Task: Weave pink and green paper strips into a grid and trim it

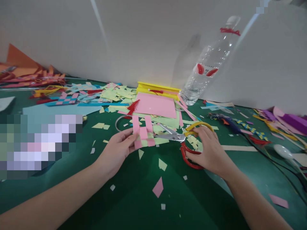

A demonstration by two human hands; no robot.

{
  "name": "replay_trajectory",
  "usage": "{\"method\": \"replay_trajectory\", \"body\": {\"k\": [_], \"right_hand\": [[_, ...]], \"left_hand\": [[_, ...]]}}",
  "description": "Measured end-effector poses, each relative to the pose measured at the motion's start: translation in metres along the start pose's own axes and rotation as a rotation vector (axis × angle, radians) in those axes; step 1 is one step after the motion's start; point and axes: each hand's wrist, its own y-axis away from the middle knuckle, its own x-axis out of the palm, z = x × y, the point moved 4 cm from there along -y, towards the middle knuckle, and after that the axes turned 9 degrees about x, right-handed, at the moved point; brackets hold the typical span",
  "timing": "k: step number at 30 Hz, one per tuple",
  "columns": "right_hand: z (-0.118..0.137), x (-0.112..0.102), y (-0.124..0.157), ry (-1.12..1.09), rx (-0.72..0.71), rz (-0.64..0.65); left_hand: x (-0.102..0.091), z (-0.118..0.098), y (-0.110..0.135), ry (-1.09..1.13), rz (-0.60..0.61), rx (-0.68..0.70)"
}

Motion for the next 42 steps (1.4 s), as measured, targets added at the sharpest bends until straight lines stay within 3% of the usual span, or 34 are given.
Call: {"method": "replay_trajectory", "body": {"k": [18, 27, 35, 42], "right_hand": [[0.009, -0.005, 0.004, 0.015, -0.112, -0.043], [0.012, -0.002, 0.005, 0.029, -0.152, -0.054], [0.011, -0.004, 0.005, -0.036, -0.159, -0.04], [0.009, -0.003, 0.005, -0.056, -0.154, -0.032]], "left_hand": [[0.012, 0.006, 0.009, -0.158, 0.203, 0.018], [0.015, 0.004, 0.011, -0.224, 0.218, 0.066], [0.011, 0.007, 0.01, -0.224, 0.162, 0.059], [0.014, 0.005, 0.011, -0.211, 0.206, 0.055]]}}
